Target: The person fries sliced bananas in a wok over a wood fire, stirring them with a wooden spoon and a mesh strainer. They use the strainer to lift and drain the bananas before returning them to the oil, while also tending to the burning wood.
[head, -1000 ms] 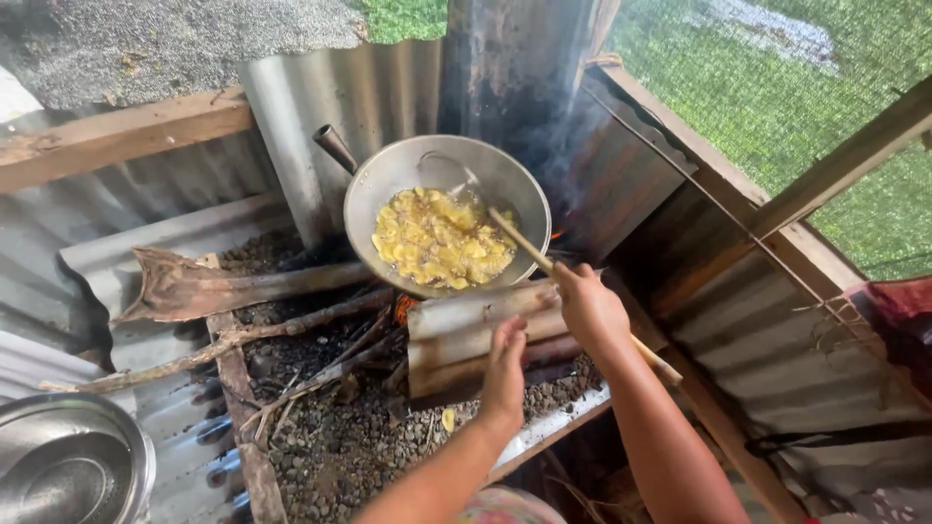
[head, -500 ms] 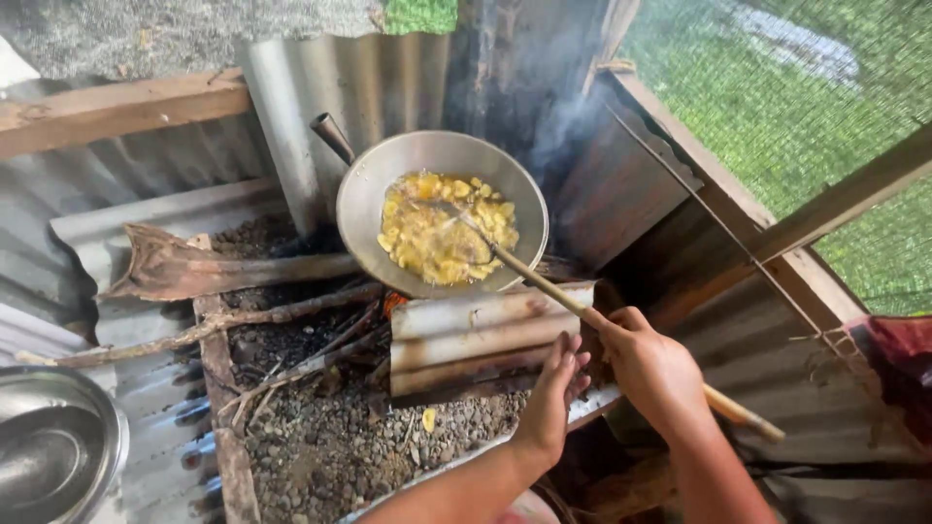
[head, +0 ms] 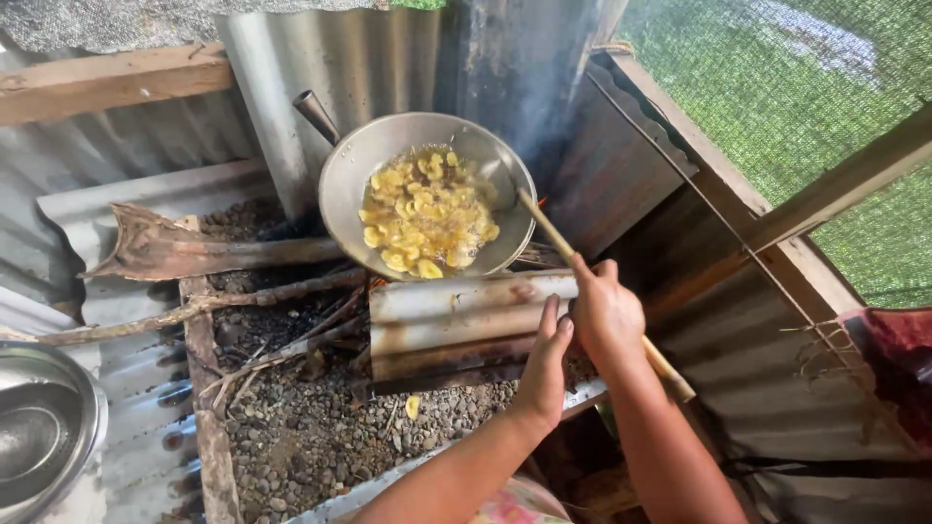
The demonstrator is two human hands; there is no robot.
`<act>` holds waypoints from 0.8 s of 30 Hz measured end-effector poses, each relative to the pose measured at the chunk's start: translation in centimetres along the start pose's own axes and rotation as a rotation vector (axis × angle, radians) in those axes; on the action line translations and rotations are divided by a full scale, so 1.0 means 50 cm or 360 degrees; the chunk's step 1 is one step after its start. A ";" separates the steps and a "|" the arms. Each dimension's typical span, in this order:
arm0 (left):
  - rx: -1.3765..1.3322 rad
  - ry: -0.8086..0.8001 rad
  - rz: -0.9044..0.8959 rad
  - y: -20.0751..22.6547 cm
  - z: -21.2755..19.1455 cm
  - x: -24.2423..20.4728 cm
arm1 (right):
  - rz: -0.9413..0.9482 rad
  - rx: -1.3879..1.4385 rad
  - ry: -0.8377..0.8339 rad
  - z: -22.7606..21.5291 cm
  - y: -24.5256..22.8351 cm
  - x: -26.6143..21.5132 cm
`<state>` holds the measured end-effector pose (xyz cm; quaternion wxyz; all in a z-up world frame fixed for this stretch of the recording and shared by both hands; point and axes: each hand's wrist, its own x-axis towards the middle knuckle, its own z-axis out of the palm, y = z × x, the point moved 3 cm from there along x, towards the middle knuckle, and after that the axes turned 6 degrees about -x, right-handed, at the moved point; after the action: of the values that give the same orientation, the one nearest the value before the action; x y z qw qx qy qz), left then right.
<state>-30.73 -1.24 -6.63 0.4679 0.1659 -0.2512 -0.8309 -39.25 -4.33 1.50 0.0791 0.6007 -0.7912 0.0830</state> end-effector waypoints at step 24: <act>-0.0003 0.0092 -0.0057 0.059 -0.011 -0.054 | -0.0147 0.0128 -0.0146 -0.087 -0.083 -0.065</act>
<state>-27.03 -0.37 -5.27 0.4601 0.1939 -0.2337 -0.8343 -34.29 -1.38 5.15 0.0222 0.6425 -0.7615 0.0833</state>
